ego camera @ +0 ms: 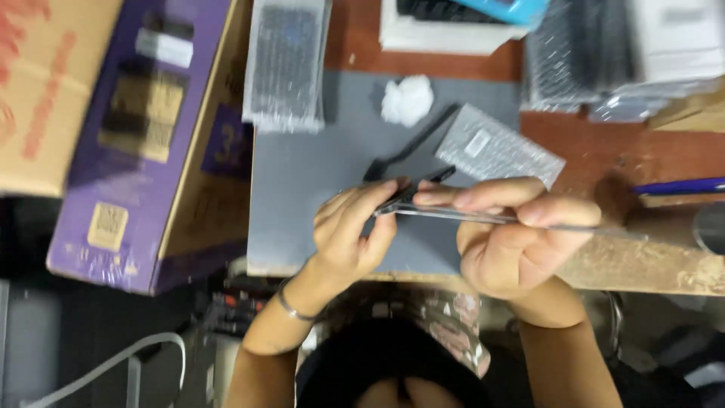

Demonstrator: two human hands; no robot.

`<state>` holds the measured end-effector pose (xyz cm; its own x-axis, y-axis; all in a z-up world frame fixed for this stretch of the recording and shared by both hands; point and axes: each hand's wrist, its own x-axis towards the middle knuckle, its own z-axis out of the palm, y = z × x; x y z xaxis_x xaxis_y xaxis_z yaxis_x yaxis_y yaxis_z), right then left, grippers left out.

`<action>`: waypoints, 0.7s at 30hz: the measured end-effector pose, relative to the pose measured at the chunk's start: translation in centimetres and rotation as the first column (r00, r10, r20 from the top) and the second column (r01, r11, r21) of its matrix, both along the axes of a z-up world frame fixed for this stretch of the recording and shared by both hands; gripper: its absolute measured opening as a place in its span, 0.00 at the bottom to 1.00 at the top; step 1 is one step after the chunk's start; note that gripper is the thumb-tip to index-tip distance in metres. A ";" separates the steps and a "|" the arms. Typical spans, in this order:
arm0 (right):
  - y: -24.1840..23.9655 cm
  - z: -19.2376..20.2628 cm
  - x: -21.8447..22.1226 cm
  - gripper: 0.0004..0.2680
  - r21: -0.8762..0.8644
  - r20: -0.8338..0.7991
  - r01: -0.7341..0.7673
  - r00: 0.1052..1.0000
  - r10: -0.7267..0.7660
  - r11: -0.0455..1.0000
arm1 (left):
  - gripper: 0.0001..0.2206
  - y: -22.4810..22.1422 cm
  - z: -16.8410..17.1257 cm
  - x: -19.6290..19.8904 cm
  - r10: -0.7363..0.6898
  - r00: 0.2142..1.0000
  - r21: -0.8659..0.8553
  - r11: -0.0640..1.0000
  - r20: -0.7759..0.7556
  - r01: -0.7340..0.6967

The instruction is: The person is cleaning and repairing a smartphone, using a brush, cloth, and tweezers to handle internal components and ribbon cables.

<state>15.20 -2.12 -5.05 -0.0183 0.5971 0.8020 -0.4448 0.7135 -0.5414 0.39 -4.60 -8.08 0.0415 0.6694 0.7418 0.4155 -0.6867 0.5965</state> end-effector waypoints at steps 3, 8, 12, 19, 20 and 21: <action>-1.0 -2.4 0.3 0.04 -0.070 0.075 -0.013 0.997 0.019 0.997 | 0.08 -1.1 -3.2 0.5 0.009 0.999 0.041 0.999 0.054 -0.012; -3.3 -5.9 0.2 0.03 -0.369 -0.030 0.149 0.985 -0.172 0.917 | 0.12 -1.8 -5.5 1.6 0.069 0.993 0.069 0.995 0.098 -0.076; -4.1 -5.6 -0.5 0.03 -0.345 -0.030 0.258 0.958 -0.285 0.902 | 0.09 -1.9 -5.8 1.5 -0.002 0.992 0.069 0.998 0.126 -0.007; -4.6 -4.7 -0.6 0.03 -0.338 0.031 0.383 0.918 -0.396 0.860 | 0.09 -1.4 -4.9 1.8 -0.010 0.994 0.030 1.000 0.109 0.007; -4.8 -4.7 -0.7 0.03 -0.347 0.080 0.465 0.880 -0.469 0.814 | 0.09 -1.4 -4.8 1.8 -0.014 0.995 0.028 1.000 0.102 0.011; -4.9 -4.6 -0.6 0.03 -0.355 0.084 0.470 0.877 -0.473 0.808 | 0.09 -1.4 -4.7 1.8 -0.018 0.995 0.019 1.000 0.101 0.016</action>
<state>14.64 -7.06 -9.66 0.3445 0.7726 0.5332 -0.1094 0.5972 -0.7946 2.22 -6.00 -12.80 -0.0231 0.6556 0.7547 0.3414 -0.7044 0.6223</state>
